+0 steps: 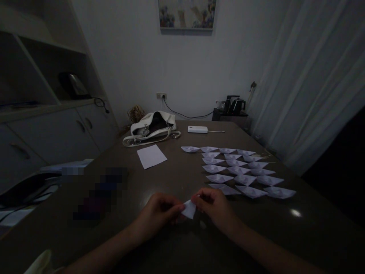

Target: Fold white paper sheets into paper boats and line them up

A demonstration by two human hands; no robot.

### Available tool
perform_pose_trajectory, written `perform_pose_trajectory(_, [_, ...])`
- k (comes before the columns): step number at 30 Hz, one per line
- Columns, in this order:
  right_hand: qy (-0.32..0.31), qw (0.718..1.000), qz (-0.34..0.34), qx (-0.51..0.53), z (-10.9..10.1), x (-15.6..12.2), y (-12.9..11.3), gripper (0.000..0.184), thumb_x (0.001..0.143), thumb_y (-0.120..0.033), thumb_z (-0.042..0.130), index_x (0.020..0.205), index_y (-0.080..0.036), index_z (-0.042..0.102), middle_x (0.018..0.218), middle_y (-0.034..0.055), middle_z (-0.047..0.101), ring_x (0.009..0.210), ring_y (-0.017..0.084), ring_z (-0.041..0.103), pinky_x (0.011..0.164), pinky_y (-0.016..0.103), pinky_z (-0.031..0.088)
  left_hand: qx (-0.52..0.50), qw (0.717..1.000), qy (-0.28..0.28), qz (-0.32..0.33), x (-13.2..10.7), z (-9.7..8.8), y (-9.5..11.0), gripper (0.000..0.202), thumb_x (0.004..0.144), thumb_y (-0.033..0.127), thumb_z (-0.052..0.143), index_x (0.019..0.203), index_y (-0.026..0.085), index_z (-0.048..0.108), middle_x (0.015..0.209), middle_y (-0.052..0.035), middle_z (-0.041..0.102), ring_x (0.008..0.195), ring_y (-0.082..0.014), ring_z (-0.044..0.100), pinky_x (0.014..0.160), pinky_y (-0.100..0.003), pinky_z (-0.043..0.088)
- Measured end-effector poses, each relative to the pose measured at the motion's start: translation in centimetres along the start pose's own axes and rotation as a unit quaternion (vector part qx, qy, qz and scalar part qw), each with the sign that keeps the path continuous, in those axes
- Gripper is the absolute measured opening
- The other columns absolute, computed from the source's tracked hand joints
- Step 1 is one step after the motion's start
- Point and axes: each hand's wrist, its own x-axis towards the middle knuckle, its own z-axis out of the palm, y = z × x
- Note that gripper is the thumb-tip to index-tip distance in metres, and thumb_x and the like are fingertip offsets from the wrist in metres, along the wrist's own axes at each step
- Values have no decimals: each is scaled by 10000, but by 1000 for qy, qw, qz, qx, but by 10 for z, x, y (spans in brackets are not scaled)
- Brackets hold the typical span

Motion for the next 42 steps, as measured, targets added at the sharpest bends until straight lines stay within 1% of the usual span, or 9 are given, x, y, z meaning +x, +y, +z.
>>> perform_pose_trajectory(6, [-20, 997, -35, -63, 1, -5, -7, 194, 772, -325, 640, 688, -151, 650, 594, -12, 571, 557, 111, 510, 513, 212, 358, 8, 1000, -12, 6, -2, 3, 1, 403, 748, 513, 638, 695, 114, 660, 527, 12, 568, 475, -96, 496, 479, -197, 378])
perform_pose_trajectory(10, [-52, 998, -6, -23, 1, -5, -4, 324, 763, -449, 657, 639, -151, 620, 534, -30, 520, 489, 95, 461, 466, 203, 323, 8, 999, -49, 11, -4, 5, 0, 451, 797, 538, 577, 713, 105, 672, 541, -1, 571, 462, -91, 491, 446, -189, 367])
perform_pose_trajectory(15, [-56, 998, -10, -3, 3, -8, -7, 467, 788, -573, 593, 584, -153, 578, 509, -27, 490, 471, 92, 441, 458, 204, 310, 18, 1000, -5, 22, -9, 6, 2, 455, 781, 543, 610, 663, 106, 653, 548, -10, 586, 465, -90, 494, 446, -189, 373])
perform_pose_trajectory(18, [-47, 997, -55, -40, 3, -10, -12, 475, 797, -562, 595, 557, -153, 578, 505, -25, 487, 489, 97, 441, 476, 211, 315, -65, 995, -78, 1, -8, 6, 2, 478, 780, 584, 601, 692, 115, 641, 580, -13, 609, 489, -100, 535, 476, -199, 408])
perform_pose_trajectory(24, [-47, 986, -153, -41, 2, -14, -15, 349, 820, -455, 628, 624, -168, 661, 609, -5, 554, 587, 117, 519, 558, 229, 384, -268, 937, -226, -11, -6, 7, 2, 384, 783, 510, 667, 915, 161, 577, 847, -50, 683, 753, -176, 668, 642, -259, 479])
perform_pose_trajectory(27, [-19, 991, -130, -33, 3, -15, -15, 198, 794, -377, 679, 770, -181, 669, 656, -14, 557, 604, 115, 526, 558, 223, 396, -271, 949, -163, 2, -2, 9, -2, 389, 746, 475, 720, 911, 159, 565, 838, -35, 675, 713, -151, 645, 638, -250, 462])
perform_pose_trajectory(30, [-13, 998, -58, 7, 5, -14, -15, 289, 705, -315, 768, 876, -191, 571, 640, -45, 554, 562, 104, 514, 526, 208, 394, -221, 973, -59, 26, 2, 9, -4, 409, 688, 457, 772, 865, 146, 574, 806, -21, 661, 724, -142, 619, 666, -250, 453])
perform_pose_trajectory(34, [-36, 997, 4, 63, 8, -12, -11, 275, 747, -331, 719, 845, -192, 503, 653, -41, 576, 507, 87, 515, 476, 194, 404, -170, 983, -28, 63, 3, 8, -3, 376, 708, 426, 759, 878, 140, 583, 858, -44, 662, 819, -178, 625, 740, -284, 467])
perform_pose_trajectory(42, [-11, 991, -84, -102, 7, -16, -15, 84, 802, -208, 600, 850, -197, 531, 756, 0, 631, 653, 124, 600, 523, 201, 439, -108, 991, 4, 78, -2, 13, -2, 193, 804, 281, 662, 922, 152, 581, 927, -63, 661, 902, -206, 636, 785, -312, 498])
